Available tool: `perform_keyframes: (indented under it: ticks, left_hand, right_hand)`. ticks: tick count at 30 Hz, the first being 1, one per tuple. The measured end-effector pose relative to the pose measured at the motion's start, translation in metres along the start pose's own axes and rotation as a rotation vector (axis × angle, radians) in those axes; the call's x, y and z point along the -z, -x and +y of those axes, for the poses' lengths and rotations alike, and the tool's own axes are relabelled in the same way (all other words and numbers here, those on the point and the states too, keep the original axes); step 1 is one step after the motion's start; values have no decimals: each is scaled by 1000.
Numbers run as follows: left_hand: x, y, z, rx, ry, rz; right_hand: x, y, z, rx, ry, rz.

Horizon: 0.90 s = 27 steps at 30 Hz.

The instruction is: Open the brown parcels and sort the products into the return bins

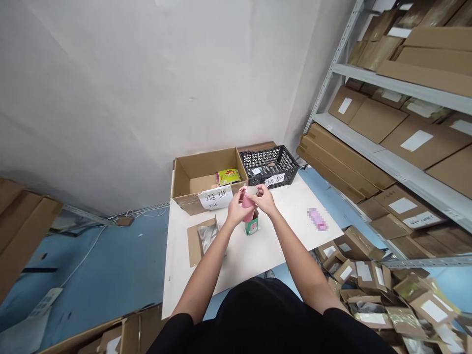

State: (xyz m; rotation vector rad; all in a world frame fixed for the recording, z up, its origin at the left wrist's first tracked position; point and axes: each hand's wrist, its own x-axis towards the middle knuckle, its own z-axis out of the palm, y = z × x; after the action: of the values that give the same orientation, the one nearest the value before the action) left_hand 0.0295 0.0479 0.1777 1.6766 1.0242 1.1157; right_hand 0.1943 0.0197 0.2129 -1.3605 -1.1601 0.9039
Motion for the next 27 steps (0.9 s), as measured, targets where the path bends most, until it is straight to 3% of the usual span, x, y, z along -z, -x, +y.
perform_keyframes:
  ticks: [4, 6, 11, 13, 16, 18, 21, 25, 27]
  left_hand:
    - [20, -7, 7, 52, 371, -135]
    - [28, -9, 8, 61, 503, -197]
    - [29, -15, 23, 69, 432, -126]
    - [28, -18, 30, 81, 412, -109]
    - [30, -22, 37, 107, 495, -191]
    - [30, -24, 39, 111, 512, -212]
    - [28, -28, 40, 113, 466, -150]
    - [26, -33, 41, 154, 494, -174]
    - [25, -36, 42, 135, 479, -167]
  right_hand:
    - [1, 20, 10, -59, -132, -285]
    - [-4, 33, 20, -101, -162, -355]
    - [-18, 49, 32, -37, -95, -150]
    - [-18, 49, 30, -18, -125, -174]
    - [-14, 49, 25, -32, -201, -280]
    - [-13, 49, 21, -23, -180, -258]
    - [-12, 49, 17, 11, -138, -194]
    - [-10, 45, 15, 5, -221, -276]
    - [-8, 43, 16, 8, -220, -235]
